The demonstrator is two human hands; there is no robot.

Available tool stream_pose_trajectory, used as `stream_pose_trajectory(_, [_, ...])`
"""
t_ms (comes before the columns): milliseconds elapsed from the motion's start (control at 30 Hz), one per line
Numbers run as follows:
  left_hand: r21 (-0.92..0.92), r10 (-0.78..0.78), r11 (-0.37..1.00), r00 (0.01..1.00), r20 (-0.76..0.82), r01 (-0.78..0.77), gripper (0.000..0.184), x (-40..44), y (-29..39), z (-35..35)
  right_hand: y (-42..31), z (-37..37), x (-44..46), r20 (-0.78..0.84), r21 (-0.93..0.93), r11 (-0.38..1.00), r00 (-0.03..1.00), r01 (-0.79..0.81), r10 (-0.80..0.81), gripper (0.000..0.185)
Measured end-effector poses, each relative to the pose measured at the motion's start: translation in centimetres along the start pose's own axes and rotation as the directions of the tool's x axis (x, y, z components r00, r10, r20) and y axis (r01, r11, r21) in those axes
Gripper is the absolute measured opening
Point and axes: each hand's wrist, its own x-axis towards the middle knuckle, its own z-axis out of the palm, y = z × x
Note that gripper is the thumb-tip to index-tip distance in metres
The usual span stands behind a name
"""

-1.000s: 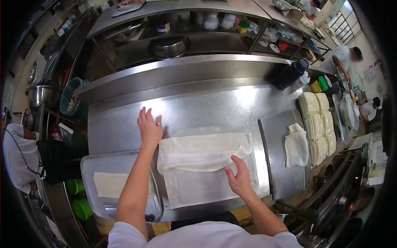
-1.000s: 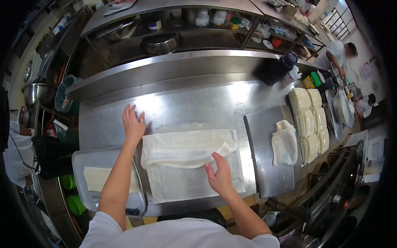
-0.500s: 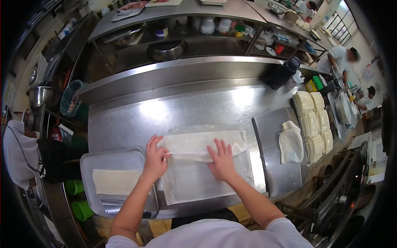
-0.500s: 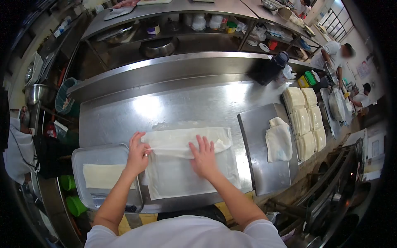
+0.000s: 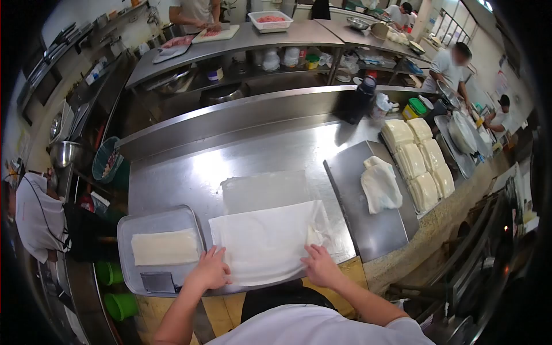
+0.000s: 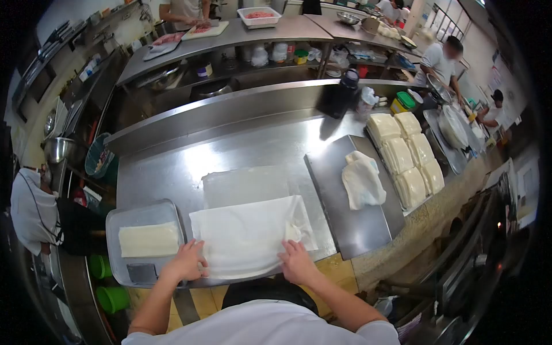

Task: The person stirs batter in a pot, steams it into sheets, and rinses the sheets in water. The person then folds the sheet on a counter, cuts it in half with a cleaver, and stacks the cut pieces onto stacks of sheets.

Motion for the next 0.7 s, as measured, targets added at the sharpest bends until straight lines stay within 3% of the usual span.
stream_pose_trajectory(133, [-0.083, 0.027, 0.995, 0.969, -0.244, -0.048, 0.045, -0.8, 5.1, 1.1, -3.5, -1.8, -4.1, -0.117, 0.11, 0.99, 0.988, -0.084, 0.097, 0.043])
stream_pose_trajectory(267, [-0.17, 0.219, 0.942, 0.913, -0.345, -0.291, 0.041, 0.4, 12.8, 1.8, -5.0, -3.2, -7.2, -0.188, 0.18, 0.973, 0.966, -0.144, 0.177, 0.042])
stream_pose_trajectory(467, [-0.146, 0.592, 0.74, 0.739, -0.321, -0.657, 0.036, 1.3, 22.9, 3.6, -6.9, -5.8, -14.4, -0.297, 0.195, 0.945, 0.902, -0.264, 0.313, 0.04])
stream_pose_trajectory(700, [-0.069, 0.863, 0.485, 0.49, -0.124, -0.872, 0.032, -0.1, 27.5, 5.5, -13.3, -4.2, -23.5, -0.47, 0.256, 0.771, 0.622, -0.583, 0.627, 0.035])
